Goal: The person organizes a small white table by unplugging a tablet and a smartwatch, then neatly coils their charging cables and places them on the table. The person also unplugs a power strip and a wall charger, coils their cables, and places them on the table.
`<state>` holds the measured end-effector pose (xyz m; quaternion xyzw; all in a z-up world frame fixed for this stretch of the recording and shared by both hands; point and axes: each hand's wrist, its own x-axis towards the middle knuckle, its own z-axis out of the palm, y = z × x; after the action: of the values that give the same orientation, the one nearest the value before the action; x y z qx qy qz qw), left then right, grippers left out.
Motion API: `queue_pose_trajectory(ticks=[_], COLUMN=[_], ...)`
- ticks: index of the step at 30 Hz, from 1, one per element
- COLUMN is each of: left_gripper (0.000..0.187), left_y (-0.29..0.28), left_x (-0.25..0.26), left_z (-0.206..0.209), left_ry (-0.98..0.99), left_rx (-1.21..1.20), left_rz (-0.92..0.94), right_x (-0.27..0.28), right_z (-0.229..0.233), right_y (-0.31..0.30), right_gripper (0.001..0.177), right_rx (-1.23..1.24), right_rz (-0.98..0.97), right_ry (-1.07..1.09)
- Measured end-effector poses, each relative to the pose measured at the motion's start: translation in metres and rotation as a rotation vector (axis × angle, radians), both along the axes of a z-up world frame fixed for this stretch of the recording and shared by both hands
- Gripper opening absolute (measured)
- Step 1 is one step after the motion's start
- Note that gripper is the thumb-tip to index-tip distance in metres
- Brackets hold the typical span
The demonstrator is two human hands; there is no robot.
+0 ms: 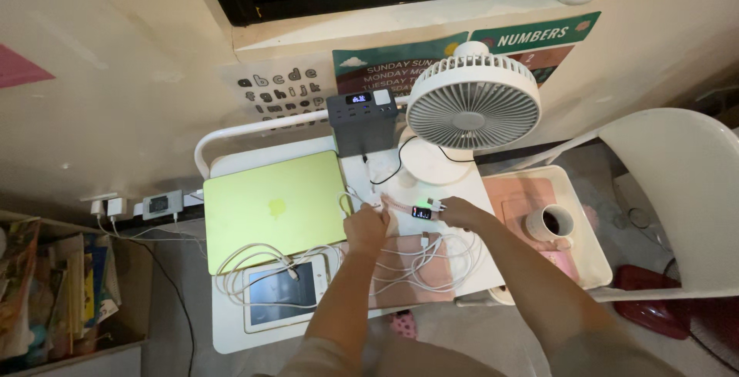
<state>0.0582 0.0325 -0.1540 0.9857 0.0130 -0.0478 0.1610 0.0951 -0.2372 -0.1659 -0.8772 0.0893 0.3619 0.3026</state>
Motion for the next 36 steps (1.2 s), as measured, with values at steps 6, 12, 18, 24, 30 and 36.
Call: queue_pose_trajectory(ticks=[6, 12, 18, 24, 30, 36], left_gripper=[0.058, 0.053, 0.033, 0.062, 0.070, 0.059], left_y=[0.013, 0.025, 0.024, -0.006, -0.055, -0.049], left_x=[0.010, -0.002, -0.014, -0.009, 0.005, -0.011], left_z=[-0.002, 0.027, 0.071, 0.054, 0.037, 0.035], left_ry=[0.014, 0.053, -0.013, -0.182, -0.375, -0.109], left_rx=[0.077, 0.017, -0.092, -0.139, 0.052, -0.108], left_rz=[0.004, 0.011, -0.064, -0.386, -0.615, -0.605], right_x=[0.002, -0.004, -0.014, -0.022, -0.048, -0.077], right_z=[-0.009, 0.014, 0.087, 0.224, 0.258, 0.186], right_y=[0.023, 0.024, 0.025, 0.025, 0.061, 0.096], right_gripper=[0.041, 0.047, 0.042, 0.041, 0.037, 0.067], right_rx=[-0.283, -0.094, 0.177, 0.094, -0.138, -0.324], right_rz=[0.056, -0.037, -0.093, 0.105, 0.344, 0.379], right_ry=[-0.420, -0.457, -0.152, -0.260, -0.886, -1.185])
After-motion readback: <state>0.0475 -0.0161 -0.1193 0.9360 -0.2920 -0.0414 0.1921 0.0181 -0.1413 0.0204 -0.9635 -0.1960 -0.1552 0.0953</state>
